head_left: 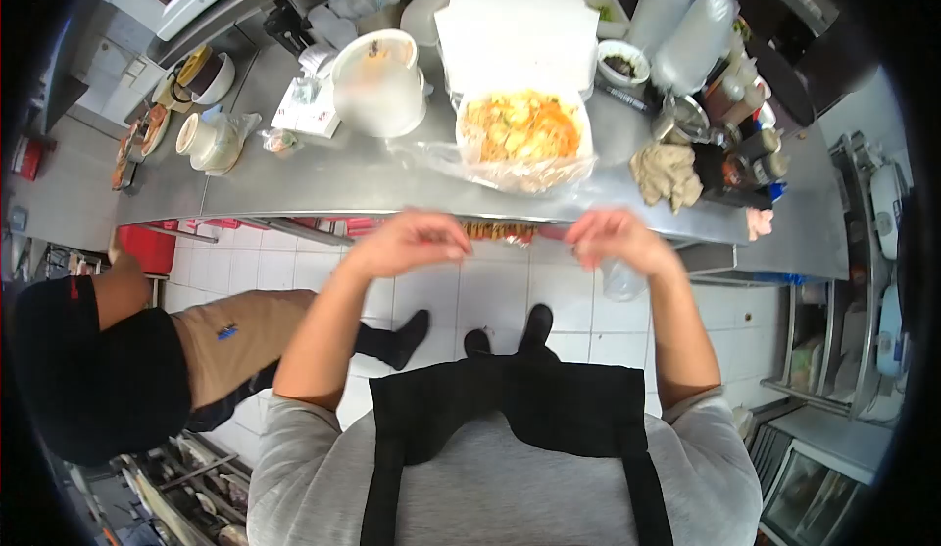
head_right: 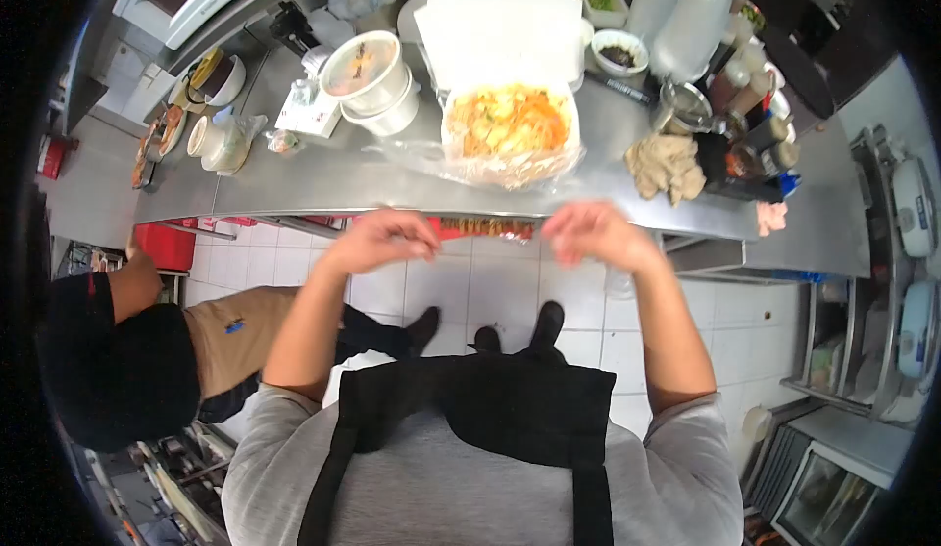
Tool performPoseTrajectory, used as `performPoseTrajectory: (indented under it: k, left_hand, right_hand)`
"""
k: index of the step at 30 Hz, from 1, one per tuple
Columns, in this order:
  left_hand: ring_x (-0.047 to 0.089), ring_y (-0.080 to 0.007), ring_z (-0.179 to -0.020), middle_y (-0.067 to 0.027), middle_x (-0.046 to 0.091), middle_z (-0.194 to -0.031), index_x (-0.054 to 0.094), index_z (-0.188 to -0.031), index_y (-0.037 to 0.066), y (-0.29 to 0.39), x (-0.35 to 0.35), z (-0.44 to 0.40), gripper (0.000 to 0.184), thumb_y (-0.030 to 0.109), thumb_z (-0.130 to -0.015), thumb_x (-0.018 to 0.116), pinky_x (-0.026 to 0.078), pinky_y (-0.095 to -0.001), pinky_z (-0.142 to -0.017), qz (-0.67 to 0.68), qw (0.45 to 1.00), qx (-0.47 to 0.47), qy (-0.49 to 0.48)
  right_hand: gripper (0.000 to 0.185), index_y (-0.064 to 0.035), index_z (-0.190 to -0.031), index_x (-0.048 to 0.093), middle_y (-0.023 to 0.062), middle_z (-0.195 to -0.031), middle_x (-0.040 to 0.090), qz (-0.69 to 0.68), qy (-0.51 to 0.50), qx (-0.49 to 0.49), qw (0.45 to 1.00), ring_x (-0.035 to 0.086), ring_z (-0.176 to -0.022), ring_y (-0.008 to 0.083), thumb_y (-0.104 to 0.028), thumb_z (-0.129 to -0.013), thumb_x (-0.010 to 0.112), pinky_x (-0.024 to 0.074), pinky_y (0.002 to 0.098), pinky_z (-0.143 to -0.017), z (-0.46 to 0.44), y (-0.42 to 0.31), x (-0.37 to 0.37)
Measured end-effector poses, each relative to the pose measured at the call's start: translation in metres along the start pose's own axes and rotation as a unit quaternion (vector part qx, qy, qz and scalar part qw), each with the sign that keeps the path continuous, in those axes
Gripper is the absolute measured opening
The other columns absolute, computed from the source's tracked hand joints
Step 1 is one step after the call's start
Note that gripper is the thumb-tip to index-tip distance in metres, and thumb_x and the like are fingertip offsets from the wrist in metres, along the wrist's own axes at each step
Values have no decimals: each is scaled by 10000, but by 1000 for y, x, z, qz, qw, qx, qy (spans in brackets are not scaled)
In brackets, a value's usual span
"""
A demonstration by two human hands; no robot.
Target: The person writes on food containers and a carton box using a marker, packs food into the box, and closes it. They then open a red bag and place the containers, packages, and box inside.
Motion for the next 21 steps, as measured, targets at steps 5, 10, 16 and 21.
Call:
performPoseTrajectory:
  k: [5, 10, 16, 21]
  left_hand:
    - [580, -340, -1007, -146, 628, -1009, 563, -1165, 42, 115, -99, -78, 435, 176, -772, 692, 449, -441, -892, -352, 848, 108, 381]
    - [579, -305, -903, -137, 613, -871, 645, -969, 60, 59, -128, -146, 332, 217, -687, 722, 453, -411, -830, -627, 675, -59, 385]
    - [565, -285, -819, -86, 588, -779, 648, -841, 86, 28, -145, -133, 165, 149, -689, 648, 451, -401, -738, -596, 723, 23, 349]
    - [543, -284, -770, -69, 528, -760, 639, -874, 86, 27, -105, -101, 169, 53, -725, 568, 442, -391, -688, -564, 765, 192, 243]
  right_hand:
    - [450, -135, -1169, 607, 95, -1046, 576, 412, 282, -267, 824, 563, -973, 221, -133, -739, 740, 479, 325, -843, -55, -126, -89]
    - [266, -132, -952, 663, 56, -1049, 550, 642, 415, -184, 618, 490, -1042, 269, -206, -709, 740, 421, 408, -865, -107, -149, -108]
    - [120, -109, -769, 619, 12, -760, 612, 606, 399, -293, 623, 547, -833, 245, -187, -728, 701, 402, 397, -752, -104, -144, -126]
    - [109, -119, -778, 628, -3, -908, 641, 630, 315, -370, 606, 557, -913, 245, -67, -695, 676, 432, 375, -785, -74, -111, -107]
Point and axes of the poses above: each hand's wrist, its own z-axis away from the middle knuckle, its own x-axis out of the palm, y = z × x, the point moved 6 cm from there along -z, towards the middle knuckle
